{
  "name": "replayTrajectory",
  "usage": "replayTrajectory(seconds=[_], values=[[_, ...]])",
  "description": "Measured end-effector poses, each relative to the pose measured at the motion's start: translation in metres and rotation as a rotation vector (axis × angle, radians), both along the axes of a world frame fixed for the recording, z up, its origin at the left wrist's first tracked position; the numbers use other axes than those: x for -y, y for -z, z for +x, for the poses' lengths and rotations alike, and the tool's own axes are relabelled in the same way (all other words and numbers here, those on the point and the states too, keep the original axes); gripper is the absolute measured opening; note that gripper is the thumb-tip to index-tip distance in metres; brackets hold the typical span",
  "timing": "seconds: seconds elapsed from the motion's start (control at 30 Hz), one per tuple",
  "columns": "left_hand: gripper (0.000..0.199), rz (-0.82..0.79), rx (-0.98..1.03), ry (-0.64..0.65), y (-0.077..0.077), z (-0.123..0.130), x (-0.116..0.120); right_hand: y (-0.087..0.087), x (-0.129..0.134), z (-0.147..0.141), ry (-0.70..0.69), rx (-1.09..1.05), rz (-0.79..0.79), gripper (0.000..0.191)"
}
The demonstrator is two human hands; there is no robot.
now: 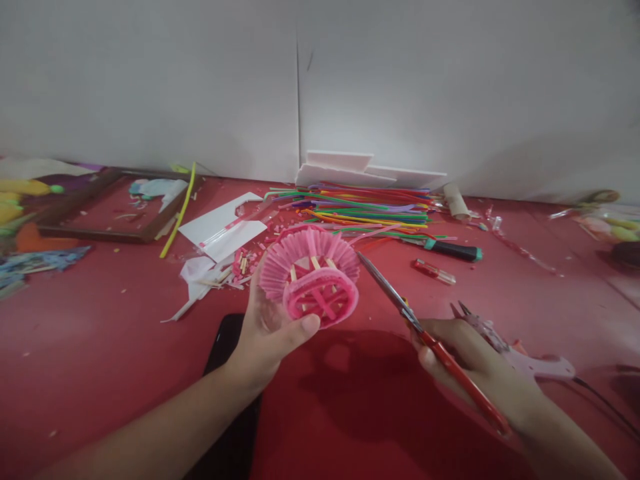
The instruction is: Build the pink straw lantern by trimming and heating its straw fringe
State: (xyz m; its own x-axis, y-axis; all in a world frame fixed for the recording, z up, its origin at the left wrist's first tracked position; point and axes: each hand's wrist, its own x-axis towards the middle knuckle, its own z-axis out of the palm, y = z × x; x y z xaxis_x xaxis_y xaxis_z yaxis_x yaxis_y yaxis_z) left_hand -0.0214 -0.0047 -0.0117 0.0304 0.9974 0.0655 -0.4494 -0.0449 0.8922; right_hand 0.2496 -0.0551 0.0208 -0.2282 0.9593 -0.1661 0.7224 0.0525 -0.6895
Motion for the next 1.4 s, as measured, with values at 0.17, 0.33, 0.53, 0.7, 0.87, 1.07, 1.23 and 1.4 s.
replayTrajectory(seconds=[0.17, 0.33, 0.53, 0.7, 0.87, 1.07, 1.23, 1.4], values=[[0.099, 0.030, 0.014, 0.050, -0.005, 0.001, 0.001, -0.002, 0.001, 0.000, 0.023, -0.012, 0.028, 0.050], [0.106, 0.028, -0.010, 0.031, -0.008, 0.003, 0.001, -0.003, 0.001, -0.002, 0.046, 0.052, -0.044, 0.048], [0.117, 0.048, -0.090, -0.063, -0.006, 0.005, 0.000, -0.002, 0.000, 0.001, 0.051, 0.109, -0.067, 0.048], [0.120, 0.092, -0.145, -0.061, -0.009, 0.006, 0.000, 0.004, 0.001, 0.006, 0.020, 0.089, -0.054, 0.048], [0.120, 0.070, -0.211, -0.116, -0.004, 0.004, 0.001, 0.011, 0.002, 0.011, 0.020, 0.183, -0.019, 0.045], [0.122, 0.058, -0.256, -0.120, -0.008, 0.005, 0.000, 0.011, 0.002, 0.014, 0.028, 0.285, 0.034, 0.042], [0.121, 0.068, -0.221, -0.115, -0.007, 0.006, 0.000, 0.017, 0.000, 0.018, 0.038, 0.321, 0.121, 0.049], [0.117, 0.107, -0.236, -0.112, -0.005, 0.005, 0.001, 0.019, 0.000, 0.015, 0.072, 0.381, 0.205, 0.059]])
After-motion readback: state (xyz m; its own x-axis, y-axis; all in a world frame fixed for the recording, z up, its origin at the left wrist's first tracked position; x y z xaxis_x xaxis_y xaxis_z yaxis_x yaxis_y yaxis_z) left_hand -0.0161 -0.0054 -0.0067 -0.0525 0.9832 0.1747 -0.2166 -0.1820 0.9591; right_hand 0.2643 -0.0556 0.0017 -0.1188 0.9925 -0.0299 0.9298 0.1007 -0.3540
